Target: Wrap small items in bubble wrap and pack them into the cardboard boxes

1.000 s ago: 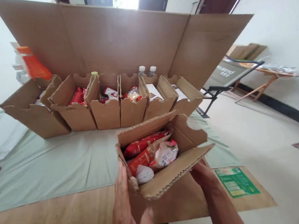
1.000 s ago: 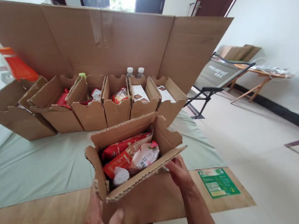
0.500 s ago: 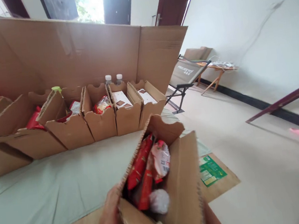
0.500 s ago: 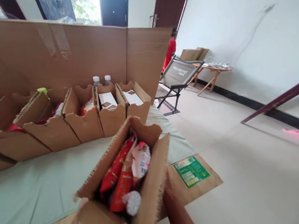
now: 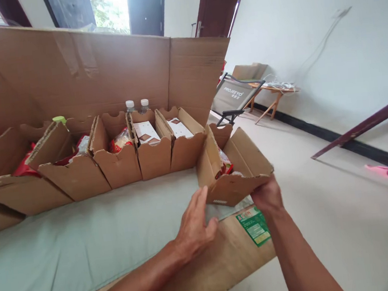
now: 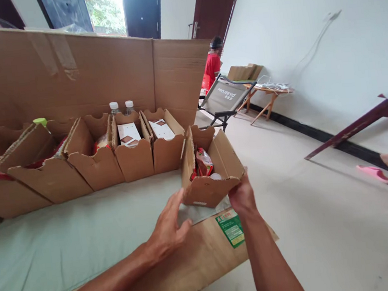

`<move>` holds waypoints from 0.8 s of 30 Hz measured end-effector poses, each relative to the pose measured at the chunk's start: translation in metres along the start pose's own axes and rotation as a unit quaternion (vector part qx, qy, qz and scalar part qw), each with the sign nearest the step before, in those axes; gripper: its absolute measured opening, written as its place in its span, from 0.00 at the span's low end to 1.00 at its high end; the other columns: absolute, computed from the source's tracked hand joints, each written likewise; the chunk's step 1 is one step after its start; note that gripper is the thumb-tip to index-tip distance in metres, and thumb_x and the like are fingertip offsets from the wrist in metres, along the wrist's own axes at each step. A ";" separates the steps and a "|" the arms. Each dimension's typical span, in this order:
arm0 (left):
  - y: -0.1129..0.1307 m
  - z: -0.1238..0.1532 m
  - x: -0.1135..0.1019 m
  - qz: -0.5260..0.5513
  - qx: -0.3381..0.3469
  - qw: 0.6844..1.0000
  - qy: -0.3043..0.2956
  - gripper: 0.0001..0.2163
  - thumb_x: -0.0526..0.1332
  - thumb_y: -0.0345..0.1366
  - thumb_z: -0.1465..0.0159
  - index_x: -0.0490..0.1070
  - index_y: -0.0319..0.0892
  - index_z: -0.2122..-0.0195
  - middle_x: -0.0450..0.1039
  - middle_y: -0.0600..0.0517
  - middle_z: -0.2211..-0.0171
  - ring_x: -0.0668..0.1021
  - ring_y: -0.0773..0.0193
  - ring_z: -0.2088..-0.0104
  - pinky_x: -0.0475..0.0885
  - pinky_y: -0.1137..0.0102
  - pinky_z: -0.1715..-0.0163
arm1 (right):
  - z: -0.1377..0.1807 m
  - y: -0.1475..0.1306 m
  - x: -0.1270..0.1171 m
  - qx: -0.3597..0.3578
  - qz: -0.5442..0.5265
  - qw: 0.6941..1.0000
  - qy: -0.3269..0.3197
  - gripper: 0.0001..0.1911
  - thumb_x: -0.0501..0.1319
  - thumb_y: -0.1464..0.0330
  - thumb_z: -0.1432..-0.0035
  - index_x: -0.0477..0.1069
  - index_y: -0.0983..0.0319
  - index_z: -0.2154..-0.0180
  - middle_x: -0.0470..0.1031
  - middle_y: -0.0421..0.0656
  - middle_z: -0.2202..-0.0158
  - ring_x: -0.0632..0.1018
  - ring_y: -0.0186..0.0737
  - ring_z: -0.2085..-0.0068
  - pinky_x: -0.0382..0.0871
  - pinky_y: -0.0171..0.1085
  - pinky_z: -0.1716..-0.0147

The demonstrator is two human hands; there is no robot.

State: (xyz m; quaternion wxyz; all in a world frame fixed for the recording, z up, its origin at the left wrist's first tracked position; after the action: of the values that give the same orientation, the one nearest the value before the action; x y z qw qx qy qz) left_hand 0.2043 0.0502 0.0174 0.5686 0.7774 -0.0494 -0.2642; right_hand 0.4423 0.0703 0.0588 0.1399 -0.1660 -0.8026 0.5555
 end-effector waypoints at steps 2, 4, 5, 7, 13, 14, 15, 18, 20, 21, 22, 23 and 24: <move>-0.011 0.019 -0.015 -0.087 0.016 0.996 -0.025 0.34 0.62 0.29 0.41 0.63 0.36 0.31 0.56 0.34 0.28 0.61 0.38 0.28 0.56 0.41 0.30 | 0.023 0.006 -0.011 0.021 0.001 1.000 -0.021 0.31 0.58 0.38 0.38 0.74 0.52 0.46 0.76 0.46 0.42 0.77 0.55 0.42 0.75 0.52 0.47; -0.021 0.040 -0.025 -0.198 0.030 0.977 -0.073 0.29 0.63 0.31 0.39 0.70 0.39 0.35 0.59 0.35 0.28 0.60 0.35 0.28 0.55 0.37 0.31 | 0.046 0.020 -0.012 0.050 0.042 0.996 -0.059 0.36 0.69 0.39 0.49 0.73 0.52 0.45 0.76 0.47 0.41 0.77 0.57 0.42 0.75 0.52 0.47; -0.025 0.050 -0.027 -0.245 0.036 0.964 -0.099 0.27 0.64 0.32 0.39 0.71 0.40 0.36 0.60 0.36 0.28 0.60 0.35 0.28 0.55 0.35 0.31 | 0.054 0.028 -0.011 0.064 0.070 0.993 -0.072 0.39 0.73 0.42 0.53 0.72 0.53 0.44 0.76 0.49 0.41 0.77 0.58 0.42 0.74 0.52 0.46; -0.030 0.065 -0.029 -0.298 0.047 0.943 -0.142 0.26 0.64 0.36 0.36 0.70 0.43 0.36 0.61 0.39 0.29 0.60 0.37 0.27 0.54 0.35 0.31 | 0.058 0.044 -0.010 0.084 0.111 0.987 -0.075 0.40 0.76 0.46 0.55 0.71 0.55 0.44 0.77 0.50 0.43 0.77 0.58 0.43 0.72 0.54 0.43; -0.024 0.081 -0.026 -0.321 0.075 0.928 -0.172 0.26 0.59 0.46 0.29 0.65 0.45 0.32 0.57 0.43 0.27 0.57 0.41 0.26 0.53 0.39 0.29 | -0.015 0.061 -0.012 0.084 0.112 0.988 -0.066 0.33 0.77 0.50 0.57 0.74 0.57 0.52 0.81 0.47 0.51 0.79 0.55 0.49 0.73 0.53 0.45; -0.024 0.081 -0.026 -0.321 0.075 0.929 -0.171 0.26 0.60 0.46 0.29 0.65 0.45 0.32 0.57 0.44 0.27 0.57 0.41 0.26 0.53 0.39 0.29 | -0.031 0.060 -0.011 0.082 0.109 0.988 -0.071 0.32 0.78 0.52 0.59 0.74 0.57 0.54 0.82 0.46 0.52 0.79 0.55 0.50 0.74 0.52 0.46; -0.024 0.081 -0.027 -0.320 0.072 0.929 -0.172 0.26 0.60 0.46 0.29 0.66 0.46 0.32 0.56 0.44 0.27 0.57 0.41 0.26 0.53 0.38 0.29 | -0.046 0.059 -0.008 0.081 0.105 0.988 -0.077 0.32 0.79 0.54 0.61 0.75 0.57 0.55 0.82 0.46 0.52 0.79 0.54 0.50 0.74 0.51 0.46; -0.024 0.081 -0.027 -0.320 0.065 0.929 -0.176 0.25 0.61 0.44 0.30 0.67 0.48 0.32 0.56 0.45 0.27 0.57 0.41 0.26 0.53 0.38 0.29 | -0.085 0.060 0.009 0.083 0.092 0.988 -0.092 0.27 0.79 0.59 0.59 0.76 0.57 0.56 0.82 0.44 0.54 0.80 0.49 0.52 0.74 0.49 0.47; -0.025 0.080 -0.026 -0.315 0.058 0.930 -0.179 0.25 0.62 0.44 0.30 0.67 0.49 0.33 0.57 0.45 0.27 0.57 0.41 0.26 0.52 0.38 0.29 | -0.101 0.063 0.024 0.086 0.088 0.988 -0.091 0.21 0.76 0.61 0.49 0.76 0.60 0.55 0.82 0.44 0.55 0.81 0.46 0.54 0.75 0.49 0.48; -0.026 0.080 -0.026 -0.312 0.054 0.932 -0.178 0.25 0.61 0.45 0.30 0.68 0.49 0.33 0.57 0.45 0.27 0.56 0.42 0.26 0.52 0.38 0.29 | -0.106 0.065 0.030 0.086 0.087 0.989 -0.085 0.17 0.73 0.61 0.43 0.76 0.62 0.55 0.82 0.44 0.55 0.81 0.44 0.55 0.75 0.49 0.49; -0.026 0.080 -0.026 -0.308 0.050 0.934 -0.177 0.24 0.61 0.46 0.30 0.68 0.49 0.33 0.57 0.46 0.27 0.56 0.42 0.26 0.51 0.39 0.29 | -0.108 0.067 0.034 0.085 0.088 0.990 -0.077 0.14 0.70 0.61 0.38 0.76 0.63 0.55 0.81 0.44 0.56 0.81 0.43 0.56 0.76 0.48 0.50; -0.027 0.080 -0.026 -0.303 0.047 0.936 -0.175 0.24 0.60 0.47 0.29 0.68 0.50 0.33 0.57 0.46 0.27 0.56 0.43 0.26 0.51 0.39 0.28 | -0.107 0.068 0.037 0.082 0.089 0.991 -0.065 0.13 0.68 0.61 0.36 0.76 0.63 0.55 0.81 0.45 0.56 0.81 0.42 0.57 0.76 0.48 0.52; -0.027 0.080 -0.026 -0.298 0.045 0.938 -0.172 0.24 0.60 0.48 0.29 0.68 0.50 0.33 0.57 0.46 0.26 0.56 0.43 0.25 0.50 0.40 0.28 | -0.103 0.068 0.038 0.076 0.092 0.992 -0.048 0.13 0.68 0.61 0.36 0.76 0.64 0.56 0.81 0.45 0.57 0.81 0.42 0.57 0.76 0.47 0.53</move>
State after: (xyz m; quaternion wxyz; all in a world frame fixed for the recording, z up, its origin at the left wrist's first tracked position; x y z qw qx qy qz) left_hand 0.1391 0.0010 -0.0149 0.4109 0.7238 0.0759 -0.5491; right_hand 0.4579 0.1957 0.0320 0.0617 -0.2010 -0.7449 0.6331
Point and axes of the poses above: each hand's wrist, its own z-axis away from the middle knuckle, its own x-axis out of the palm, y = z × x, the point moved 6 cm from there along -z, towards the middle knuckle
